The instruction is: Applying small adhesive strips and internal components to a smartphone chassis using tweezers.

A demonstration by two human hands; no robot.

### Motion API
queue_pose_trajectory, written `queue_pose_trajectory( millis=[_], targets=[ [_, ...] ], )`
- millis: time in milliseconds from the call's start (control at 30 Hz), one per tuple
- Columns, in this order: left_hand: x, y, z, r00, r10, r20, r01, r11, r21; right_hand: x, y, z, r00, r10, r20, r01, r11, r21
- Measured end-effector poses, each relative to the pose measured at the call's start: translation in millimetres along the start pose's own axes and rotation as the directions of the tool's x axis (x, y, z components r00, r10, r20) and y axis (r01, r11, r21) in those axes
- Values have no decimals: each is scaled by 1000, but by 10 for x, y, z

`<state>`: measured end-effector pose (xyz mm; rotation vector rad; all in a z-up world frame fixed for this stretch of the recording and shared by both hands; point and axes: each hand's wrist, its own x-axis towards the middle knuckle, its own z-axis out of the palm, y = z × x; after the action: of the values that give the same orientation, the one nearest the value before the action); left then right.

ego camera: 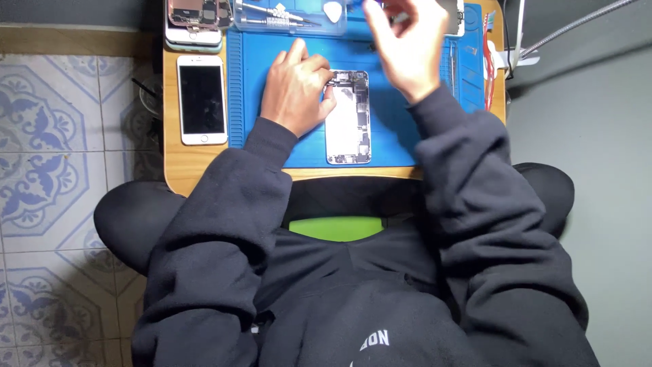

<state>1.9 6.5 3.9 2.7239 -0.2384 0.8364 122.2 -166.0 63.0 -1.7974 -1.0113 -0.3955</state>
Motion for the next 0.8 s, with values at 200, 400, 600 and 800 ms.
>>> queue_pose_trajectory(
  millis=[200, 400, 600, 800],
  targets=[
    [-7, 4, -37, 999, 35, -24, -35, 999, 3, -324, -266, -432, 997, 32, 71, -23, 992, -126],
    [19, 5, -94, 998, 60, 3, -60, 998, 19, -571, -148, -381, 991, 57, 121, -21, 959, -283],
    [33, -27, -26, 999, 31, 25, -33, 997, 68, -649, 28, -321, 979, 13, 204, 95, 855, -509],
    [55, -1, 23, 999, -27, 18, 25, 996, 83, -651, 77, -246, 981, 17, 193, 54, 933, -357]
  ],
)
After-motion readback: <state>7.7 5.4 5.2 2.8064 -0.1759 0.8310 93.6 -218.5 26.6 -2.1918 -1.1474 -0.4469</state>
